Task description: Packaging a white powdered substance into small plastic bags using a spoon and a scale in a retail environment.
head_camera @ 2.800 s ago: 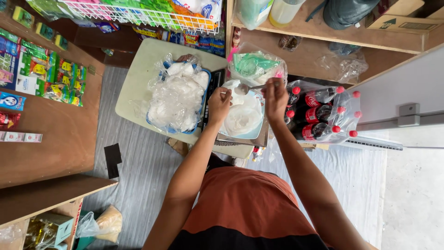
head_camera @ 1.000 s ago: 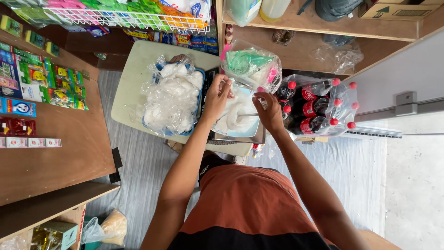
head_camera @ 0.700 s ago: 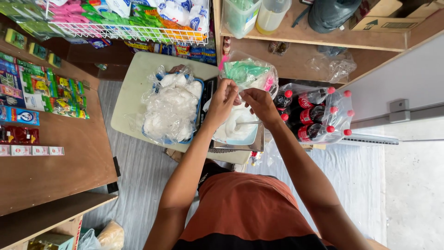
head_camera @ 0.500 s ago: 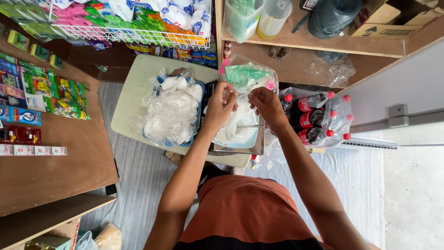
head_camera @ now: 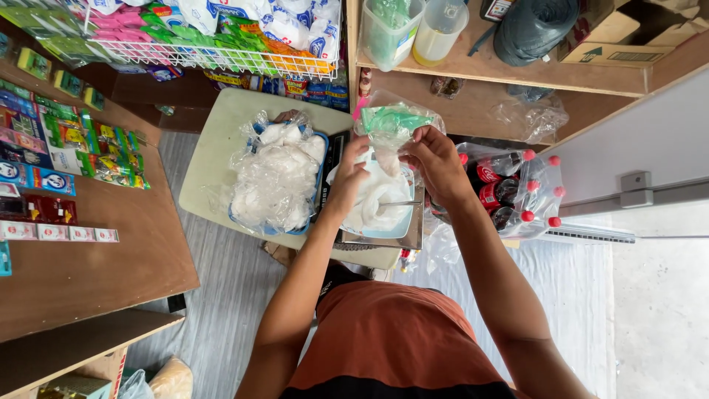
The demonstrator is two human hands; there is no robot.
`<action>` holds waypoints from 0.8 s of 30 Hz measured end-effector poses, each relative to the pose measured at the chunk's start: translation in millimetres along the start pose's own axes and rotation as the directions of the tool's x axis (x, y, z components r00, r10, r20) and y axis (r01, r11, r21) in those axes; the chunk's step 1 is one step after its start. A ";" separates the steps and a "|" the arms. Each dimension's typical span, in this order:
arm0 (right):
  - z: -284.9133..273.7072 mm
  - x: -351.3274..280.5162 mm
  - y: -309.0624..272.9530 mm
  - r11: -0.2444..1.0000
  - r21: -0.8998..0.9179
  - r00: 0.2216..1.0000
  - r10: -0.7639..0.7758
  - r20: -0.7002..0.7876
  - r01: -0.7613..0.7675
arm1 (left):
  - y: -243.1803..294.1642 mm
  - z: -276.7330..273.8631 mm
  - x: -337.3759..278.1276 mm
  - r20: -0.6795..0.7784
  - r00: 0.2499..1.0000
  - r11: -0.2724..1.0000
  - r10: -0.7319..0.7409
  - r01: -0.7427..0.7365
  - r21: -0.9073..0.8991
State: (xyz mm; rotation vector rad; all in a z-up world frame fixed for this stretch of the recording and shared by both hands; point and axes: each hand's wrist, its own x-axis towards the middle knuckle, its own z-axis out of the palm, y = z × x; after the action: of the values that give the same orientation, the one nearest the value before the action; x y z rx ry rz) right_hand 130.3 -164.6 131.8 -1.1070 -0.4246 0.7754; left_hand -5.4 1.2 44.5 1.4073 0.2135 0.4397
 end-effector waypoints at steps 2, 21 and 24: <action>3.1 -0.2 -5.9 0.997 0.060 0.999 0.038 0.020 -0.039 | -1.0 4.1 -0.3 0.047 0.998 0.995 0.034 -0.038 0.095; 5.2 0.3 -19.5 0.963 -0.262 0.991 -0.089 -0.099 0.060 | 16.5 4.0 -11.8 0.140 0.988 0.951 0.063 -0.102 0.290; -0.3 3.1 -14.8 0.992 -0.074 0.989 -0.113 -0.092 0.106 | 23.2 5.6 -9.5 0.130 0.984 0.991 -0.120 0.111 0.074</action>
State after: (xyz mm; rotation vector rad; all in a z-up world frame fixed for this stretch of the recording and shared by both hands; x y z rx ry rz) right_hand 137.6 -165.9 145.0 -1.1707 -0.4299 0.6121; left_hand -15.7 -5.5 67.1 1.4755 0.2005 0.2424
